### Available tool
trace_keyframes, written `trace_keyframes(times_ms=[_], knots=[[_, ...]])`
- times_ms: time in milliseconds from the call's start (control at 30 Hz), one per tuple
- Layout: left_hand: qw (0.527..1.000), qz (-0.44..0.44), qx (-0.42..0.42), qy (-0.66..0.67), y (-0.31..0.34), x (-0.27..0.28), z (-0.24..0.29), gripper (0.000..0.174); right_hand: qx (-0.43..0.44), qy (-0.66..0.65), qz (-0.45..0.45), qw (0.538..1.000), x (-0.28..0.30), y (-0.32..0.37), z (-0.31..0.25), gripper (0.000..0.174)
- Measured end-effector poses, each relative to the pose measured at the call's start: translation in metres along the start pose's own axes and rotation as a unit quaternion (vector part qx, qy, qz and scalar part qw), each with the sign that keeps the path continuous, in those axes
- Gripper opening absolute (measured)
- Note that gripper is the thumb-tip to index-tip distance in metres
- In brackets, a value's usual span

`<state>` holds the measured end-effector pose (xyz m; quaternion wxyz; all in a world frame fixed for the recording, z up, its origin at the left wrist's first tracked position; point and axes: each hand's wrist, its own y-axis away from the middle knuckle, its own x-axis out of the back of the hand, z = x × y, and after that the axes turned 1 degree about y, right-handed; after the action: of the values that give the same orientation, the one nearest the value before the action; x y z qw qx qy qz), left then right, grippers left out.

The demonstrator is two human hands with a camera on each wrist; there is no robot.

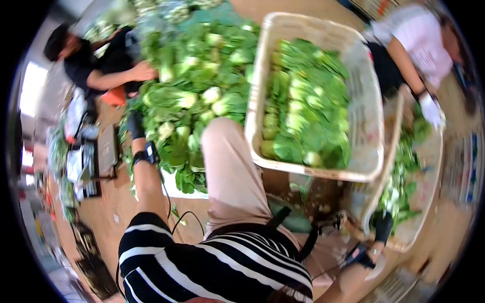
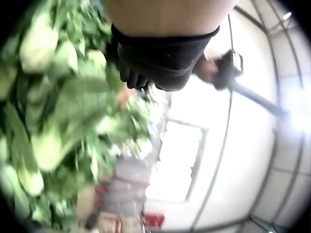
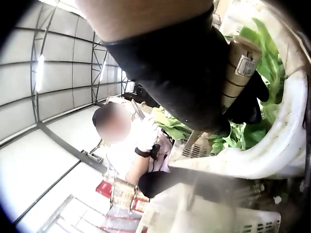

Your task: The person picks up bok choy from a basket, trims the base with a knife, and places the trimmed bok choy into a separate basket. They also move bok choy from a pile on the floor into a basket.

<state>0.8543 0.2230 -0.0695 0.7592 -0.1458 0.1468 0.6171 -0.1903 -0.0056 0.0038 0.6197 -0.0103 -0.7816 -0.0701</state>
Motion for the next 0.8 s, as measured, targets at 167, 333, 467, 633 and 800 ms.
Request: trace_keyframes(times_ms=[167,333,467,633,800], knots=[[0.913,-0.392,-0.010,-0.115,0.219,-0.295,0.085,0.030,-0.044,-0.083,0.008,0.996,0.044,0.015,-0.102,0.037],[0.458,-0.834,-0.004,-0.308,0.362,-0.450,-0.021,0.038,-0.027,-0.098,0.043,0.994,0.056,0.007,-0.152,0.032],[0.203,-0.801,-0.207,-0.524,0.404,-0.479,-0.184,0.040,-0.023,-0.079,0.013,0.997,0.056,0.002,-0.150,0.029],[0.378,-0.663,-0.017,-0.647,0.398,-0.446,-0.242,0.043,-0.033,-0.028,0.023,0.999,0.048,0.006,-0.109,0.025],[0.537,-0.560,0.127,-0.618,0.382,-0.419,-0.280,0.051,-0.026,-0.080,-0.012,0.996,0.048,0.000,-0.103,0.027]])
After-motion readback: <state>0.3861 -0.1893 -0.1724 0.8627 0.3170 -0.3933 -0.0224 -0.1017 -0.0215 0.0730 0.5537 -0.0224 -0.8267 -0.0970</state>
